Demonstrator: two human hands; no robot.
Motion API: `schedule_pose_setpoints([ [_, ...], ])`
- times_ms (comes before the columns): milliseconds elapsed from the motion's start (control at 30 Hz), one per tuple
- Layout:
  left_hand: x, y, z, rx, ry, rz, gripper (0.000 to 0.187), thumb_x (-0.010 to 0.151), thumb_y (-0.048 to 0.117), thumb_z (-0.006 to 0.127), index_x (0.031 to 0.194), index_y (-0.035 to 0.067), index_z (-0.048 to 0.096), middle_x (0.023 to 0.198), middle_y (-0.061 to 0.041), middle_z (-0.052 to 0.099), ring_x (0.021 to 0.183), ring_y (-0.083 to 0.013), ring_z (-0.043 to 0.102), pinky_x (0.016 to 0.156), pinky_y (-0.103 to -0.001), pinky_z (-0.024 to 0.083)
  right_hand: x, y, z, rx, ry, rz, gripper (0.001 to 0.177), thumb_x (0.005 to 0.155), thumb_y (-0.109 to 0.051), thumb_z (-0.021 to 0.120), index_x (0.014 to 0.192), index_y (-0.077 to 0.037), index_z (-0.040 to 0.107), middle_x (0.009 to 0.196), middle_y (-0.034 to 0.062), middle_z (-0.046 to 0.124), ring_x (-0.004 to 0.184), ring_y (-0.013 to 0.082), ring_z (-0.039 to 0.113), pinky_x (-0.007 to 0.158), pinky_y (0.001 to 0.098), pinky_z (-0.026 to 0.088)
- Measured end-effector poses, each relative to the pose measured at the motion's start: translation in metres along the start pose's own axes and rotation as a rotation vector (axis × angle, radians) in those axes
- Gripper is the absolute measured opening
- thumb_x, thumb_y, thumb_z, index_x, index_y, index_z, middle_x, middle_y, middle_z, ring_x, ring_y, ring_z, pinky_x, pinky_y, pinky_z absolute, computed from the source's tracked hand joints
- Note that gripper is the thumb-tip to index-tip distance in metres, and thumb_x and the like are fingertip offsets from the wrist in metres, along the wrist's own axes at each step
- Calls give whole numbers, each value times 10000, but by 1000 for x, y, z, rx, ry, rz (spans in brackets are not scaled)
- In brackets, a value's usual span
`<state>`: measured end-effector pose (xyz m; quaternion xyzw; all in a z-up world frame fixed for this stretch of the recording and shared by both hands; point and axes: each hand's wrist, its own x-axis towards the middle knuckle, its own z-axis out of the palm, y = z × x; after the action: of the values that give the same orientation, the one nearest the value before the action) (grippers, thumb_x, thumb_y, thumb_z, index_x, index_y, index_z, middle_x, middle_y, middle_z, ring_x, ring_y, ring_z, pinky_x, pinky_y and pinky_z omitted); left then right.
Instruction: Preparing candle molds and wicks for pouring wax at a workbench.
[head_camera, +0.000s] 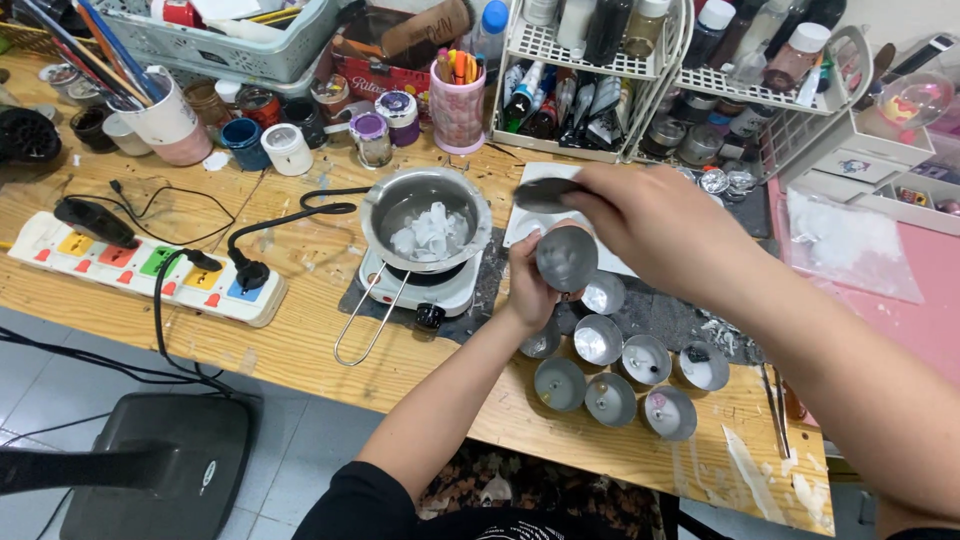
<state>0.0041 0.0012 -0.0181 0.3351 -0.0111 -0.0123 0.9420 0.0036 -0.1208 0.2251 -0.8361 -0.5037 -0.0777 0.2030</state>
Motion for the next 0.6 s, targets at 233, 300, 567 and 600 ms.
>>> schedule_pose_setpoints([
  [233,-16,19,20,146,-112,153,592,960,543,248,1269,140,551,905,-36,638,722,-164,579,582,-327,442,-53,-4,3,-264,3,226,188,985,-268,576,1009,-98,653,755,142,703,660,413,662,538,531,496],
  [300,-14,13,12,141,-247,251,561,1037,525,268,1265,91,540,903,-44,628,735,-148,565,607,-313,437,-60,-1,15,-400,-54,308,191,1005,-286,568,976,-103,613,709,104,698,639,371,675,510,504,501],
  [567,-13,15,17,278,-215,284,561,1008,516,268,1264,96,539,963,-25,643,794,-109,588,640,-275,453,-66,10,39,-597,-36,175,106,873,-112,610,971,-74,590,733,75,677,677,276,720,480,413,532],
  [600,-14,16,19,313,-202,282,566,995,516,264,1262,97,536,1010,-15,649,847,-98,598,653,-263,451,-66,10,42,-609,-11,131,162,824,-94,620,979,-62,590,741,78,669,692,266,725,464,401,531],
])
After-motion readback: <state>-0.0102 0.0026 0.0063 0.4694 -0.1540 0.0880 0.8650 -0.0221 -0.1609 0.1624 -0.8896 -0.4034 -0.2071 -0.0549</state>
